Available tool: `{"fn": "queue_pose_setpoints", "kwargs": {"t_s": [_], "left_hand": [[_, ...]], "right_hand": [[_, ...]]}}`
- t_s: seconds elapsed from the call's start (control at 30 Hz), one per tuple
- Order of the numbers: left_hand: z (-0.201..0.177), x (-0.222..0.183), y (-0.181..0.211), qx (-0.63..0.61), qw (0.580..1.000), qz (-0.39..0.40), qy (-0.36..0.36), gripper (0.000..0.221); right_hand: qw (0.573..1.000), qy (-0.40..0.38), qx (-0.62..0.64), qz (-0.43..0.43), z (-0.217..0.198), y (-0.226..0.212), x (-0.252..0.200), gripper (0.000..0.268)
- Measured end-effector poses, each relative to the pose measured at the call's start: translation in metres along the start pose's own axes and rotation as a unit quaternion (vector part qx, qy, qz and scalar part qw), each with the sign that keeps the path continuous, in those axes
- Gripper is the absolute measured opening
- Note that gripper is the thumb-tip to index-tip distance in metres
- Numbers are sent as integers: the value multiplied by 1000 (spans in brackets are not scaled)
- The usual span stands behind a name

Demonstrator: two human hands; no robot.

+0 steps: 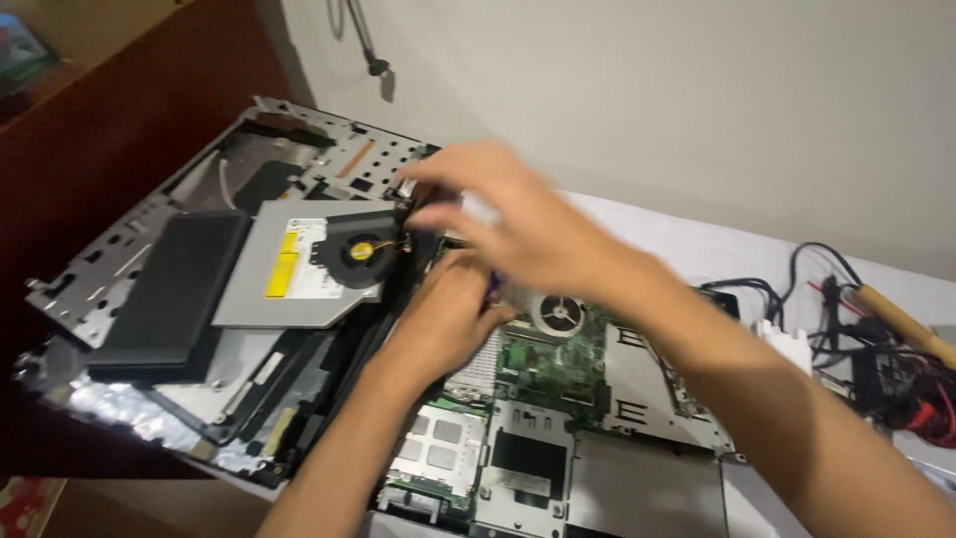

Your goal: Removing a cooling fan and heatsink from a computer motherboard using a screwdriver

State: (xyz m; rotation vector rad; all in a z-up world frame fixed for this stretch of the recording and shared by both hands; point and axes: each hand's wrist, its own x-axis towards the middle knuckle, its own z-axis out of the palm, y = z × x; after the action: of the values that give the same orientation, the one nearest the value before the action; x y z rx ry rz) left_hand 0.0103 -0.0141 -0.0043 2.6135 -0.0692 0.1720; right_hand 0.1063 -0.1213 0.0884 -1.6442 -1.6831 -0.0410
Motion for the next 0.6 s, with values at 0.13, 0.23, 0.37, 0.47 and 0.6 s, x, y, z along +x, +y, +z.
{"fn": "queue_pose_setpoints", "kwargs": {"t_s": [0.13,0.23,0.37,0.47,0.6], "left_hand": [[6,-3,-6,-4,999,19,27,33],[5,-4,-2,11,999,36,35,31],[10,-2,-5,18,998,61,29,26],[8,-1,-4,22,997,73,18,21],[7,-1,-3,-1,998,70,2,18]], "right_hand": [[992,63,26,108,-38,7,-42,33],[965,137,-8,224,-29,30,-83,30],[945,69,-26,319,-1,49,-128,26],[941,12,-40,335,2,33,-129,31],[962,-2,-70,263,13,42,-137,40]]}}
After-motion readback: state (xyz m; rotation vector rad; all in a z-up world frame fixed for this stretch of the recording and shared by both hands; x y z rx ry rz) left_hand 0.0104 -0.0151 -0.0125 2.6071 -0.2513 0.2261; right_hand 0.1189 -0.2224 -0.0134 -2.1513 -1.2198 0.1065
